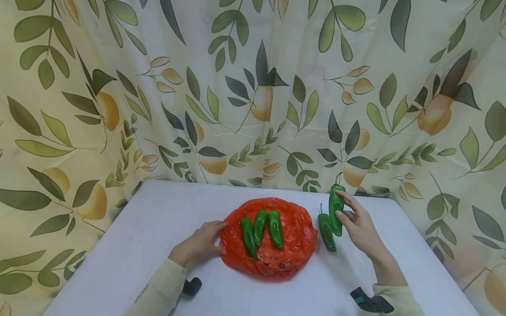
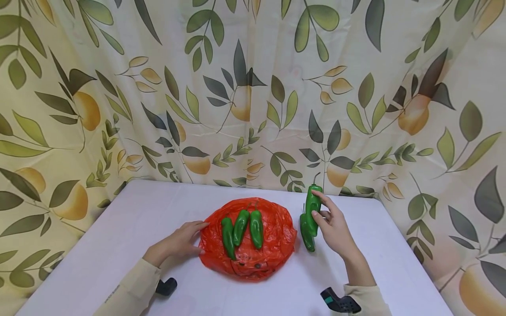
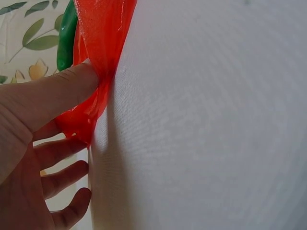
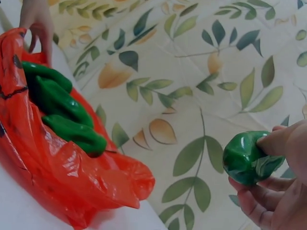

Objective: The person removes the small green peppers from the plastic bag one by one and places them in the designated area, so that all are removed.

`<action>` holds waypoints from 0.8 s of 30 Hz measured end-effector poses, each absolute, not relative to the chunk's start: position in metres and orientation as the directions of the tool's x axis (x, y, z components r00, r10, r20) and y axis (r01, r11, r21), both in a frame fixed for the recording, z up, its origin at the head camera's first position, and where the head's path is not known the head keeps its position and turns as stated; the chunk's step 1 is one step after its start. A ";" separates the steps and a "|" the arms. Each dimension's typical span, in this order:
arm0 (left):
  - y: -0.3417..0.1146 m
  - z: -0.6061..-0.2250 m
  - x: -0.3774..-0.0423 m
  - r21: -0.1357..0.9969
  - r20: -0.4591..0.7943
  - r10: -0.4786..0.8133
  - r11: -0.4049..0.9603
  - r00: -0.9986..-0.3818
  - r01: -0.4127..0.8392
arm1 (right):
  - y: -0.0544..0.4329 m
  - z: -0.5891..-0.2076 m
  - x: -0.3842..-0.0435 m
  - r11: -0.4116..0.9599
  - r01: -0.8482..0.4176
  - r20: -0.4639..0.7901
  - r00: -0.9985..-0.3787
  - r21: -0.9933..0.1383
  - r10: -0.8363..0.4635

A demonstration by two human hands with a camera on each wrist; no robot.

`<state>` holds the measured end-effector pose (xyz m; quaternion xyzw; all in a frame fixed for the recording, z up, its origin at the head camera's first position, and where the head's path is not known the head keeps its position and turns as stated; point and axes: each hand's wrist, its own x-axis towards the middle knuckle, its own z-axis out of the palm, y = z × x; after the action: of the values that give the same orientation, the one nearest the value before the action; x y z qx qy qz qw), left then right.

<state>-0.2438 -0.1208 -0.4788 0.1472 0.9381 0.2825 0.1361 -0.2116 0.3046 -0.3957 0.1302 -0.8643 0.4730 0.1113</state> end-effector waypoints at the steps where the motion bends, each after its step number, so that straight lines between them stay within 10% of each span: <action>1: -0.121 -0.479 -0.244 0.571 -0.174 0.352 0.797 -0.920 0.197 | 0.307 -0.396 -0.212 0.517 -0.328 0.315 -0.942 -0.791 -0.115; 24: -0.122 -0.477 -0.242 0.577 -0.169 0.354 0.792 -0.920 0.199 | 0.346 -0.407 -0.216 0.576 -0.236 0.242 -0.968 -0.783 -0.067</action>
<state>-0.2424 -0.1217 -0.4770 0.1475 0.9369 0.2866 0.1355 -0.2159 0.3457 -0.4068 0.0858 -0.8829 0.4522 0.0932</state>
